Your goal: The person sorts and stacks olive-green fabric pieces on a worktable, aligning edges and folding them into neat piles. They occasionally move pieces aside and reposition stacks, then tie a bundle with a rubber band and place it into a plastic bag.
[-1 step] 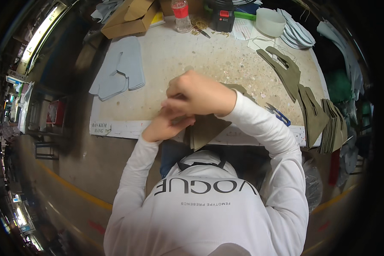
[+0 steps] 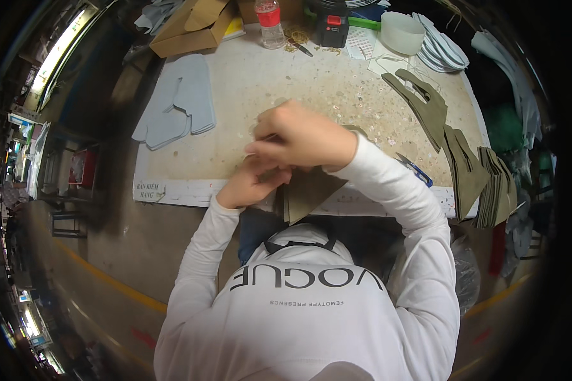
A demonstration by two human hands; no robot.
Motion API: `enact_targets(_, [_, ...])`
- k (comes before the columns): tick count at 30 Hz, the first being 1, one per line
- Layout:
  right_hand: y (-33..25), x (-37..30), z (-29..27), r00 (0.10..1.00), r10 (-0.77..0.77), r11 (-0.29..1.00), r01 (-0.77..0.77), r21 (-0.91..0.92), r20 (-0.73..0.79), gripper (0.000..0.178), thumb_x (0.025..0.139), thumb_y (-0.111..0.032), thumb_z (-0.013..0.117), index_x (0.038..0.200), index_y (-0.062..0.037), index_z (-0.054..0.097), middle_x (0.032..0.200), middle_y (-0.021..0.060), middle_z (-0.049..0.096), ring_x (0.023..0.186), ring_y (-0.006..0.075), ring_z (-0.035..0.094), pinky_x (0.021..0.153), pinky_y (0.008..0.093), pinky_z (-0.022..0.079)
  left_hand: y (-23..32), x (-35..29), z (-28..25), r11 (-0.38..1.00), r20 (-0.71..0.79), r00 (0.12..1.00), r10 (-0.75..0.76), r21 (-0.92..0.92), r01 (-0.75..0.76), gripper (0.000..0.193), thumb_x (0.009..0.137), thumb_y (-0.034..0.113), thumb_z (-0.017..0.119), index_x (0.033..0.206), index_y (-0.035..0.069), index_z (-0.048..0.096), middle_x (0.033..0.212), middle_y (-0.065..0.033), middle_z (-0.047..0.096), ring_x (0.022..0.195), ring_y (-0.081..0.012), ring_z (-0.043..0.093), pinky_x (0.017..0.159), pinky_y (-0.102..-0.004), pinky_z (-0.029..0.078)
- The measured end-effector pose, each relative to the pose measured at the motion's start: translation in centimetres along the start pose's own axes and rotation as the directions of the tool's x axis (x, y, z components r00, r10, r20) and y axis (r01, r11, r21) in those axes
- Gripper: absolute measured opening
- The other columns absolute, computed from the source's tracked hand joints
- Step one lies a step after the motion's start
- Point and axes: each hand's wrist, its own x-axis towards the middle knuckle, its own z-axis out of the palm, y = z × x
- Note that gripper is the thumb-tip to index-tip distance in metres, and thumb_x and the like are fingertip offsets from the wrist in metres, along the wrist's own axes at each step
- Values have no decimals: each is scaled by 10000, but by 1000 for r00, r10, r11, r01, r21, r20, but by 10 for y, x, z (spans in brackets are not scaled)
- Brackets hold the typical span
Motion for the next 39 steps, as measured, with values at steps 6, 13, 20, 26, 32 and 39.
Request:
enact_targets(6, [43,-78,-60,953,136,988,-151,35,269,319,752,-313,835,835,-50,674,811,75,666,762,230,657,675,333,504,-26,14,-1,993,100,993,69,-104,-58,286,1042,191,473,808,28,496,807,-60,566,750,-149,507,720,-274,427])
enact_targets(13, [11,-127,-62,976,155,839,-212,-502,-153,258,748,-10,666,986,-73,745,918,71,676,942,285,645,831,382,499,-36,19,-4,972,126,990,64,-234,-33,277,1054,204,453,835,36,479,860,-73,571,764,-145,499,736,-269,430])
enact_targets(20, [-15,-118,-21,1000,21,927,-21,-375,-4,494,663,-137,782,1131,-131,626,1067,34,583,1013,235,577,880,375,442,-31,11,1,988,-30,998,58,-138,-62,276,1041,211,491,834,28,497,893,-71,553,762,-139,509,717,-261,437])
enact_targets(26, [-7,-103,60,966,-162,869,43,-493,-201,314,684,-244,751,936,-144,592,855,2,504,830,175,536,711,313,419,-31,8,-6,988,-77,991,106,-109,-114,253,1017,186,521,824,22,525,894,-68,543,750,-139,512,701,-265,441])
enact_targets(32, [-29,-90,60,961,19,912,-130,-388,-277,320,741,-285,770,953,-97,619,857,44,544,817,232,555,699,349,439,-26,13,-19,993,-53,992,114,-4,-114,194,958,118,586,794,21,544,863,-75,565,777,-171,538,718,-296,443])
enact_targets(39, [-5,-51,65,900,230,965,-261,-36,-371,211,854,-228,697,889,-24,659,811,136,634,806,342,625,668,418,494,3,25,-21,914,-37,982,184,375,-157,155,892,85,644,796,7,550,867,-115,586,778,-205,579,706,-319,467])
